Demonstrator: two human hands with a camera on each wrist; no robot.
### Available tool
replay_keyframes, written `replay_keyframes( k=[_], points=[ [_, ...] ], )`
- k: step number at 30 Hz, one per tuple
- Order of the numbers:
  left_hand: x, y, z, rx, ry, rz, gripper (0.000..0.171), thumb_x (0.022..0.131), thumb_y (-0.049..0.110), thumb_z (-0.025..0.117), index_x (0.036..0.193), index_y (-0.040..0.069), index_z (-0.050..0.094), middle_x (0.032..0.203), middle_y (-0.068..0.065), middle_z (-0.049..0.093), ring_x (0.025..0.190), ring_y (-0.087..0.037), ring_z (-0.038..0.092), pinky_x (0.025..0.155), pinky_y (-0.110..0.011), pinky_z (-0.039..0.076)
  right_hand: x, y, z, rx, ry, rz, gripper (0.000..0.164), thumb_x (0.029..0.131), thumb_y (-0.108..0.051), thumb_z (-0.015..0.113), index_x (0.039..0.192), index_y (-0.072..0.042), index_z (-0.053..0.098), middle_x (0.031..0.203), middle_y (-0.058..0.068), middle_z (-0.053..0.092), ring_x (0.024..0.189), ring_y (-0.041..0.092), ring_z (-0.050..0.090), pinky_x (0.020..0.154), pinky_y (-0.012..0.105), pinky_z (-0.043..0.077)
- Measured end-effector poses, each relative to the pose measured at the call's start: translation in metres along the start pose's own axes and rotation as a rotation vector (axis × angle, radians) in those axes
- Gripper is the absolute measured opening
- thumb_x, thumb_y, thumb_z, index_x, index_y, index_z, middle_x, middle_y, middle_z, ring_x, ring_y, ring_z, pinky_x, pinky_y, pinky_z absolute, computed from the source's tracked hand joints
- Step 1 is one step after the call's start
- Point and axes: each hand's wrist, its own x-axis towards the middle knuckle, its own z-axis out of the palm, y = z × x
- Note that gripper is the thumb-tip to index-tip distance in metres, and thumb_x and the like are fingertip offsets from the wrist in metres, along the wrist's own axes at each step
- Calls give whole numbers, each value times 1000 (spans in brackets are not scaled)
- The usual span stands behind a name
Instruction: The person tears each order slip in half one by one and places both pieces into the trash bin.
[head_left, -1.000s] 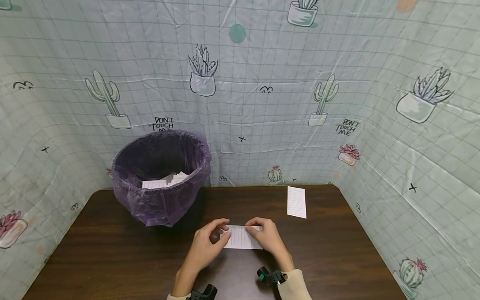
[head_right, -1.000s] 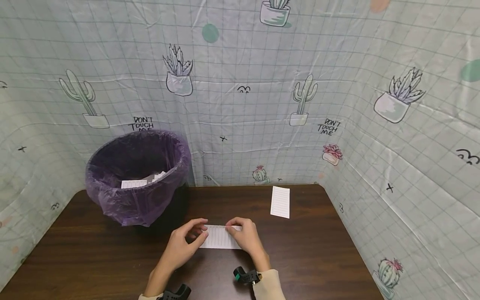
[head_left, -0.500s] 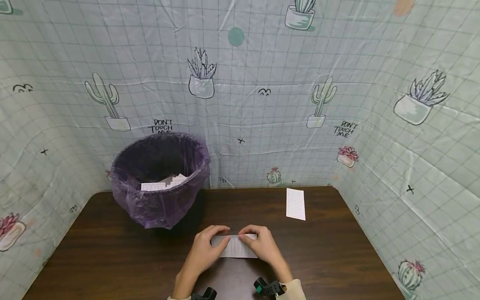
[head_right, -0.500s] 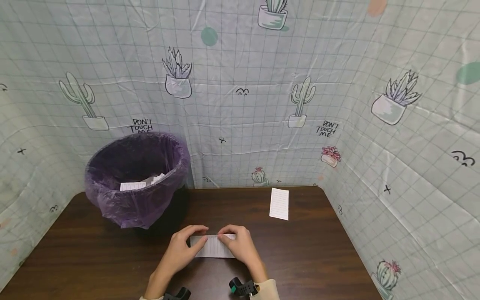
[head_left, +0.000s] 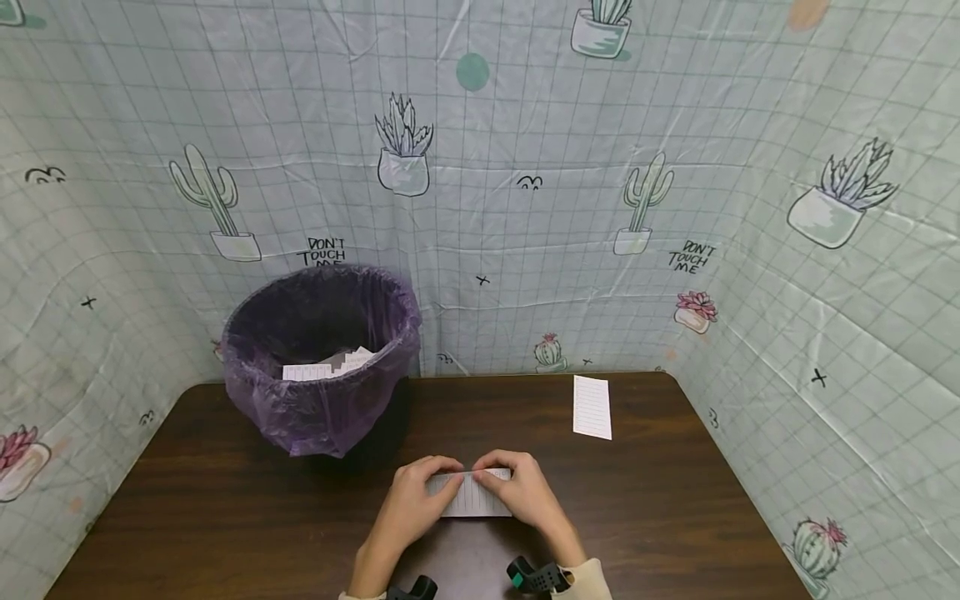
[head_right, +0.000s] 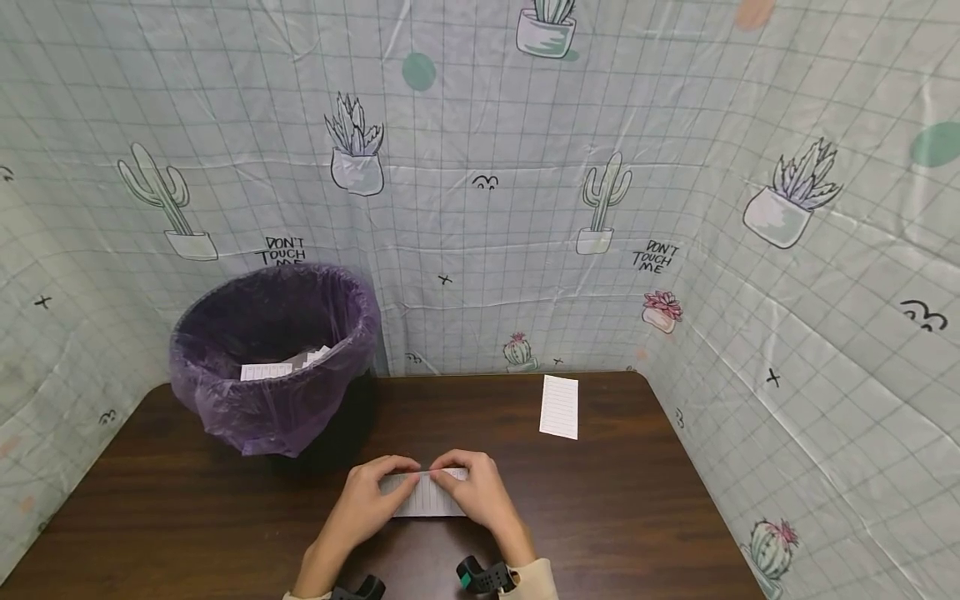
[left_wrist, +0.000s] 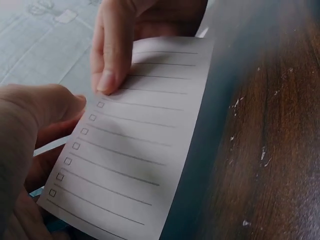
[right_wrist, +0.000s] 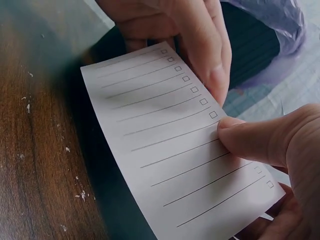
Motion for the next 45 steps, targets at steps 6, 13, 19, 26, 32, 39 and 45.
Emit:
replay_keyframes(
  k=[6, 13, 19, 26, 32, 39, 45],
  points=[
    [1, 2, 2, 16, -5, -12, 5, 95, 17, 74, 94, 14, 78, 93, 4, 76, 91, -16, 74, 84, -34, 59, 0, -2, 0, 15, 0, -1, 4, 94, -19, 75, 93, -19, 79, 93, -4, 78, 87, 6, 67, 79, 26, 53],
    [0, 0, 3, 29, -19, -18, 6, 95, 14, 73, 92, 13, 78, 94, 2, 77, 91, -16, 74, 84, -34, 60, 0, -2, 4, 25, -20, 17, 3, 94, -22, 77, 93, -19, 78, 95, -2, 77, 84, 5, 63, 75, 25, 51],
    [-3, -1, 5, 11, -47, -36, 6, 95, 13, 72, 94, 15, 77, 95, 3, 78, 92, -13, 73, 85, -34, 59, -3, -4, 5, 24, -42, 12, 5, 93, -23, 77, 92, -18, 78, 94, -4, 76, 87, 5, 63, 79, 23, 50],
    [-2, 0, 5, -38, -34, -39, 10, 94, 12, 71, 90, 18, 77, 91, 8, 77, 88, -7, 71, 83, -30, 58, -3, -5, 1, 45, -53, -23, 9, 94, -24, 77, 93, -15, 79, 95, -2, 77, 85, 4, 64, 78, 23, 51],
    [0, 3, 3, -99, -30, -94, 15, 91, 10, 71, 84, 22, 76, 86, 12, 76, 85, -4, 67, 83, -28, 55, -6, -5, 3, 72, -50, -42, 4, 95, -16, 74, 96, -13, 77, 97, 2, 77, 87, 4, 63, 80, 23, 50],
    [-1, 4, 1, -112, -38, -175, 15, 90, 11, 71, 84, 24, 76, 88, 13, 76, 90, -6, 69, 89, -31, 54, -7, -4, 7, 86, -28, -120, 7, 93, -6, 75, 93, -13, 77, 93, 5, 77, 85, 2, 63, 79, 22, 51],
    [3, 3, -1, -106, -24, -155, 9, 93, 16, 73, 86, 20, 78, 91, 8, 77, 92, -15, 72, 89, -33, 56, -4, -6, 0, 74, -31, -127, 8, 96, -16, 74, 99, -11, 79, 97, 3, 78, 89, 5, 67, 81, 27, 55]
  ],
)
